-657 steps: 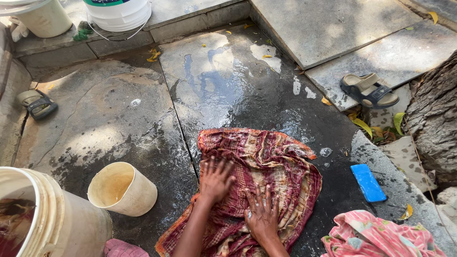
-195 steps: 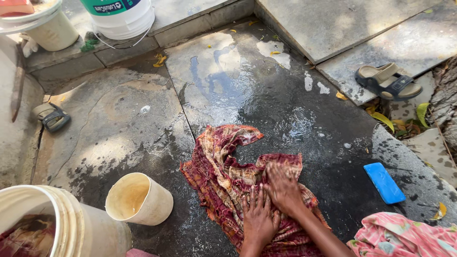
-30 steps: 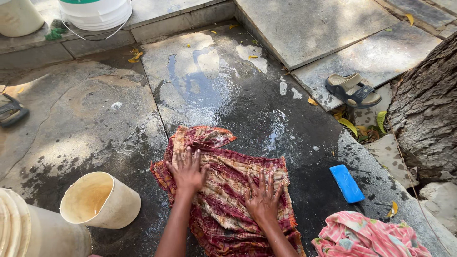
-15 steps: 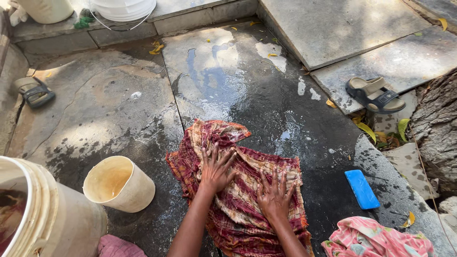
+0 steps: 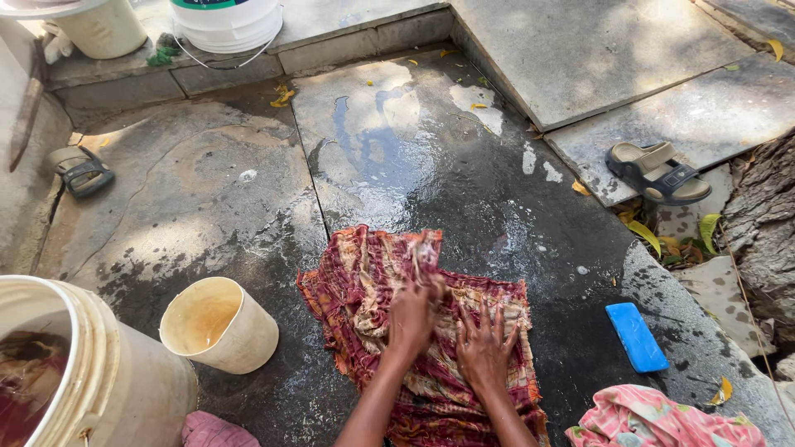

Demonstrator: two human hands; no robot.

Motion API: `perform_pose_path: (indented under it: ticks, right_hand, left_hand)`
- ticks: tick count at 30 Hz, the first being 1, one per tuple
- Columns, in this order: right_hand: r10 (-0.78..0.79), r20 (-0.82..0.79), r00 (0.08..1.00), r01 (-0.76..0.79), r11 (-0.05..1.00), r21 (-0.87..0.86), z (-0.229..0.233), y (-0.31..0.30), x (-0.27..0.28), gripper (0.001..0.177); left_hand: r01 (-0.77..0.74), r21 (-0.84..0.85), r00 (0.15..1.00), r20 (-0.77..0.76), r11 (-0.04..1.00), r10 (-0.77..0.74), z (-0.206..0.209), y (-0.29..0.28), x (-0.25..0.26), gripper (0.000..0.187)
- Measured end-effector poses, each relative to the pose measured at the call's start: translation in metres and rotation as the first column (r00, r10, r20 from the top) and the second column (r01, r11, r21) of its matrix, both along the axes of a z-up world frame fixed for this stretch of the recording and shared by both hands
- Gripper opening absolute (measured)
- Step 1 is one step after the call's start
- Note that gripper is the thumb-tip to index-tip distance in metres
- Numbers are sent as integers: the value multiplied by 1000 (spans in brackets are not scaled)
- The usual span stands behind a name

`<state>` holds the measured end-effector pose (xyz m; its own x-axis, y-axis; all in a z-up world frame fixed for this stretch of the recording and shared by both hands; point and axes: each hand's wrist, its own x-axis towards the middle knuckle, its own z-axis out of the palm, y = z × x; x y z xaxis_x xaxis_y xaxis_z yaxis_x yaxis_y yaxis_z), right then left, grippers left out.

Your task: The person washes a piece of patterned cloth by hand on a stone floor, using a bucket of water and a bar of soap.

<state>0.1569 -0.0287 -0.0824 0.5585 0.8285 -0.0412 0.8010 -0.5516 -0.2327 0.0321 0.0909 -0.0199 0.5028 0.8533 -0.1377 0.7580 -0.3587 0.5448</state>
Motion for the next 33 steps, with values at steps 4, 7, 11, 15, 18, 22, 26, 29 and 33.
perform_pose_path:
  ticks: [4,7,11,15,18,22,26,29,33]
  right_hand:
    - [-51,-255,966,190,807,559,-29,-7,21,58]
    - [15,-279,960,150,815,560,-35,-12,20,64]
    - [209,-185,960,-151,947,285,-30,-12,28,63]
    - [248,23,968,-246,966,-79,-31,10,45,68]
    - [145,-16,989,-145,974,-176,-31,46,57,75]
    - [154,-208,966,-174,982,-79,-33,46,42,77]
    - [309,-256,916,-381,869,-315,-28,9,26,71]
    - [269,-228,936,-334,882,-333,-9,29,30,69]
    - [224,-129,966,-256,906,-338,9,57,20,70]
  left_hand:
    - [505,118,862,-12,855,-507,-27,-87,-10,25]
    - [446,148,882,95,883,-462,-40,-104,-12,38]
    - [414,204,886,133,887,-444,-51,-105,-17,19]
    - [354,265,883,223,897,-414,-57,-115,-22,13]
    - [346,270,896,189,898,-402,-57,-115,-17,11]
    - [321,310,890,223,895,-397,-52,-113,-20,16]
    - [346,193,903,196,918,-382,-54,-112,-18,6]
    - [325,215,871,311,921,-380,-48,-115,-21,9]
    - [376,189,803,423,907,-421,-44,-97,-29,13]
